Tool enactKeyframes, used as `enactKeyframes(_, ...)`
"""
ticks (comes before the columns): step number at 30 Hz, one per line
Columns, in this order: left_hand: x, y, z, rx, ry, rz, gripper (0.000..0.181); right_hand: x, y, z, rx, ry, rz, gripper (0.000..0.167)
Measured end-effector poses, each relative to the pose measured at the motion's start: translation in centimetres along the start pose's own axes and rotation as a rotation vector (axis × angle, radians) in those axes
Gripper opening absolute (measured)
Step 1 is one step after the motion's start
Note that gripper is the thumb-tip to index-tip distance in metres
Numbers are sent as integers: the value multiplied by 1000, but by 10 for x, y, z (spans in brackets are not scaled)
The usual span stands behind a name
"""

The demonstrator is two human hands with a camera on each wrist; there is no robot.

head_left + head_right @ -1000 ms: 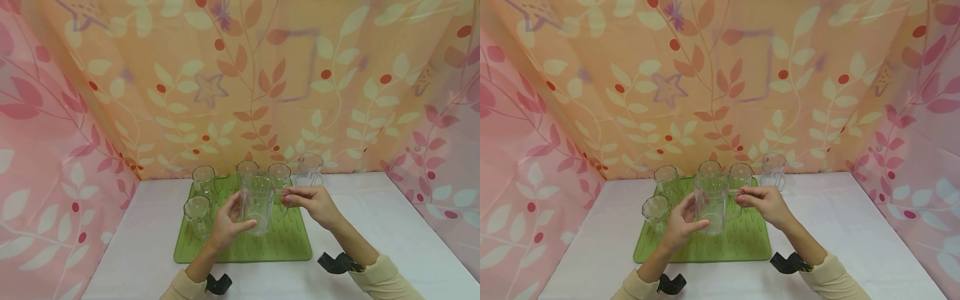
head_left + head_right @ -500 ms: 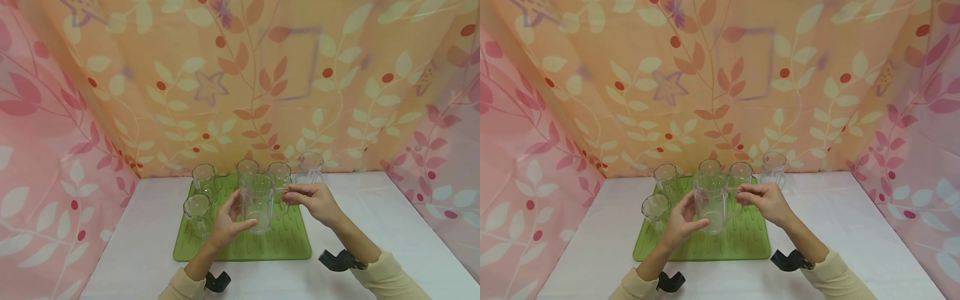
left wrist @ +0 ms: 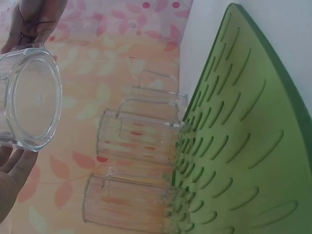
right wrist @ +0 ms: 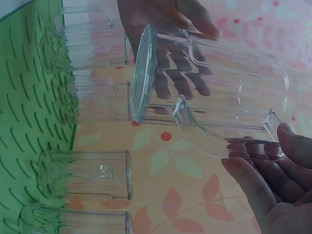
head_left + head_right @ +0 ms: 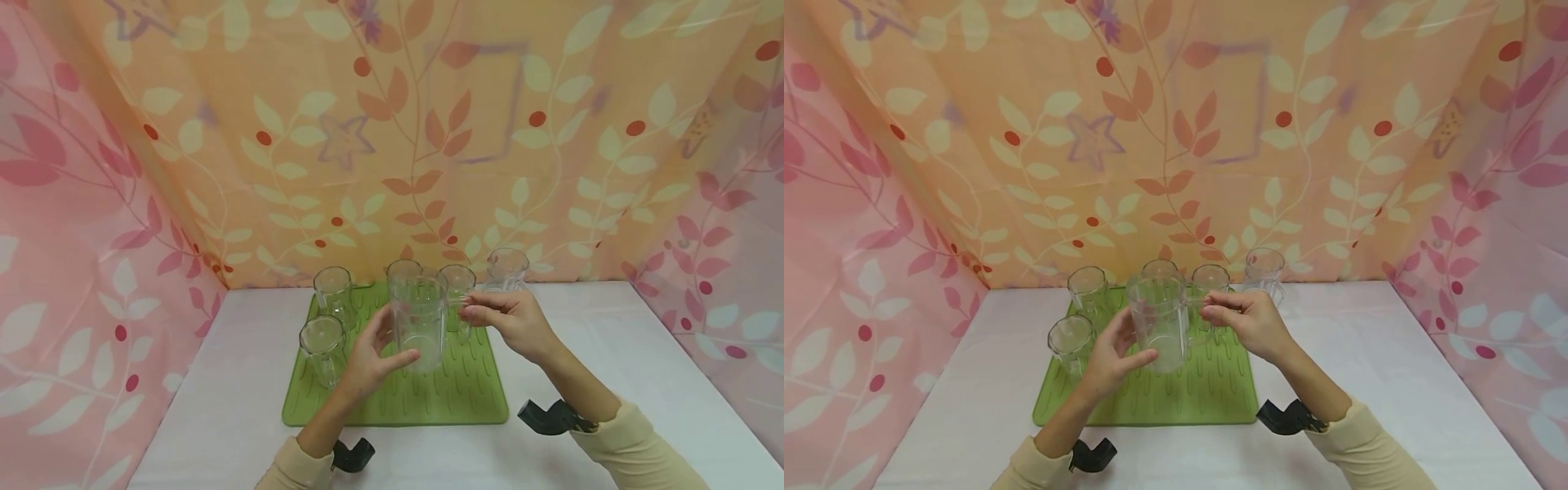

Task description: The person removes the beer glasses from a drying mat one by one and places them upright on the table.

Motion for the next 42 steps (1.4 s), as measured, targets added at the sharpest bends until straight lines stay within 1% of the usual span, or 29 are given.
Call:
enactKeyframes(4, 2, -1, 0, -1, -23, 28, 79, 0, -3, 0, 21, -26, 11, 27)
enactKeyframes(7, 3, -2, 0, 2, -21, 32, 78, 0, -8, 0, 52, -58, 48, 28)
enactKeyframes(10, 4, -5, 0, 9, 26, 18, 72, 0, -12, 1, 89, -90, 89, 29)
enactKeyframes(12, 5, -8, -1, 17, 56, 27, 68, 0, -16, 1, 114, -110, 110, 28)
enactKeyframes(15, 7, -11, -3, 38, 99, 65, 63, 0, -21, 2, 146, -130, 123, 27)
enactKeyframes(19, 12, -17, -8, 68, 134, 141, 61, 0, -28, 1, 181, -140, 115, 26)
enactKeyframes(22, 16, -23, -13, 93, 146, 186, 62, -1, -33, 1, 210, -137, 113, 28)
enactKeyframes(24, 19, -27, -17, 109, 146, 212, 63, -1, -37, 0, 230, -131, 121, 27)
enactKeyframes(28, 23, -37, -23, 145, 132, 270, 66, 1, -45, 0, 273, -123, 173, 25)
enactKeyframes(32, 24, -49, -30, 175, 107, 319, 69, 5, -51, 1, 319, -137, 208, 30)
enactKeyframes(36, 22, -63, -38, 207, 80, 340, 73, 7, -57, 2, 355, -148, 195, 21)
enactKeyframes(42, 16, -82, -48, 256, 69, 347, 78, 12, -71, 0, 412, -149, 124, 18)
Point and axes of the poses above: each hand's wrist, its own z-axis towards the middle knuckle, its own y-axis out of the palm, x = y × z, the point moved 2 cm from there along z, towards the middle knuckle, and after that the axes turned 12 degrees about -y, right-handed, at the moved point
